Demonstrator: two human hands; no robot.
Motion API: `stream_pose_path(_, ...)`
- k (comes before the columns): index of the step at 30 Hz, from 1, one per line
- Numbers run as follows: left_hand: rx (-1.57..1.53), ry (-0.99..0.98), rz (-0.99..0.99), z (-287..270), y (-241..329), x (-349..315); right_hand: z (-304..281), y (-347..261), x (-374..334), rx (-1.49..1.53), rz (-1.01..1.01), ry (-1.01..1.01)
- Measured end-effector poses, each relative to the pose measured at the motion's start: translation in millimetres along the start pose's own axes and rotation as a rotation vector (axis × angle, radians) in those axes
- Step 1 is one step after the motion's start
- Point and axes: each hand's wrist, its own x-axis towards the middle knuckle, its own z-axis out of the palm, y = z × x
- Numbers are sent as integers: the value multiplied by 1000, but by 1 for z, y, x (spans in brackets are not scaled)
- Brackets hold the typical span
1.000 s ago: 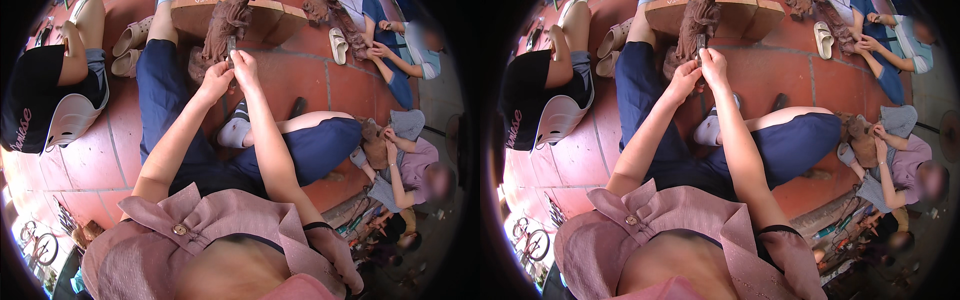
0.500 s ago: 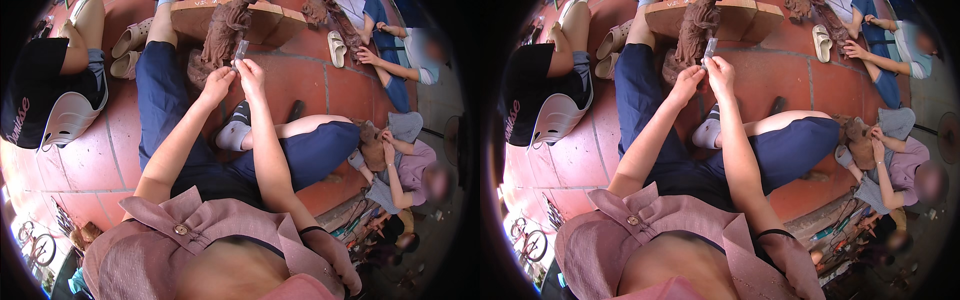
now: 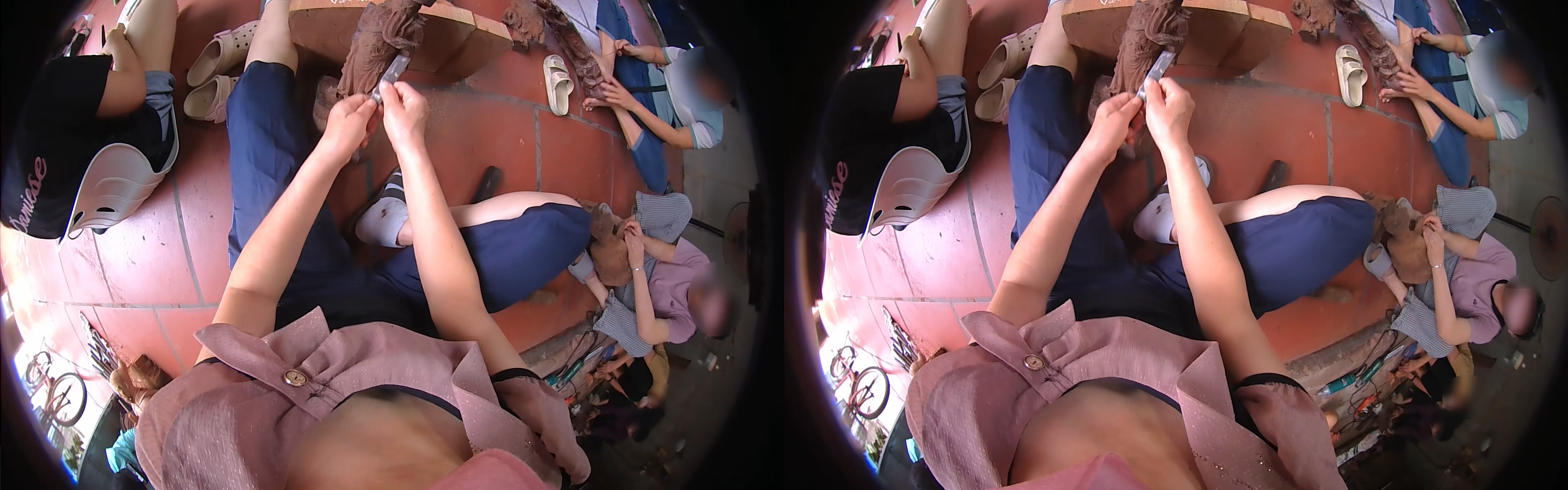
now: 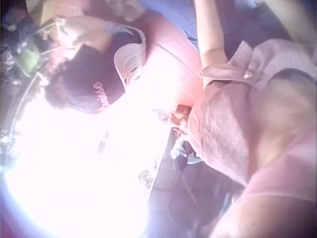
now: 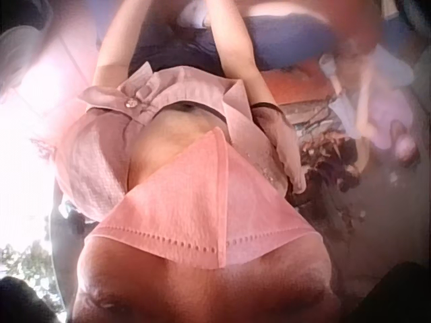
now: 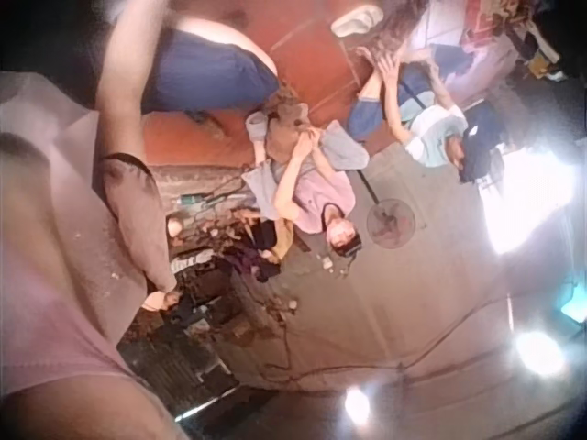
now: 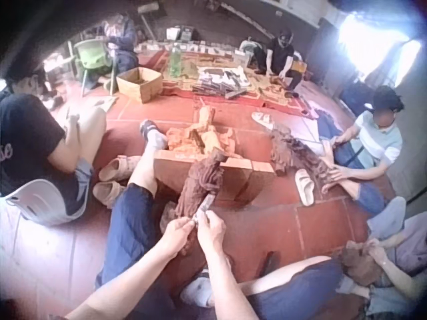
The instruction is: The person sits on the floor and uses a small metal tool to carve and shape a brown clay sculpture mounted on a wooden block. They repeatedly scrape and refine the surface of the clay, rotating the piece as needed to access different areas.
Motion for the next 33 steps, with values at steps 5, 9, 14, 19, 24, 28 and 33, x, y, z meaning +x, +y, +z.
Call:
stream_pose_path(5, 29, -39, -148, 1, -7, 3, -3, 27, -1, 0, 130, -56)
stream_pose_path(9, 36, -9, -21, 1, -9, -5, 0, 24, -7, -34, -14, -3)
stream_pose_path(14, -22, -41, -104, 3, -1, 7, -2, 31, 6, 213, 169, -75)
stream_pose_path(19, -4, -50, -108, 1, 3, -7, -1, 31, -2, 214, 135, -80)
stream_pose_path(24, -9, -56, -107, 3, 1, 4, -5, 25, 8, 395, 274, -105)
stream_pose_path(28, 21, -45, -98, 0, -1, -2, -3, 18, -4, 428, 293, -76)
stream_pose_path(33, 22, -44, -49, 6, 13, 1, -7, 17, 6, 574, 280, -113)
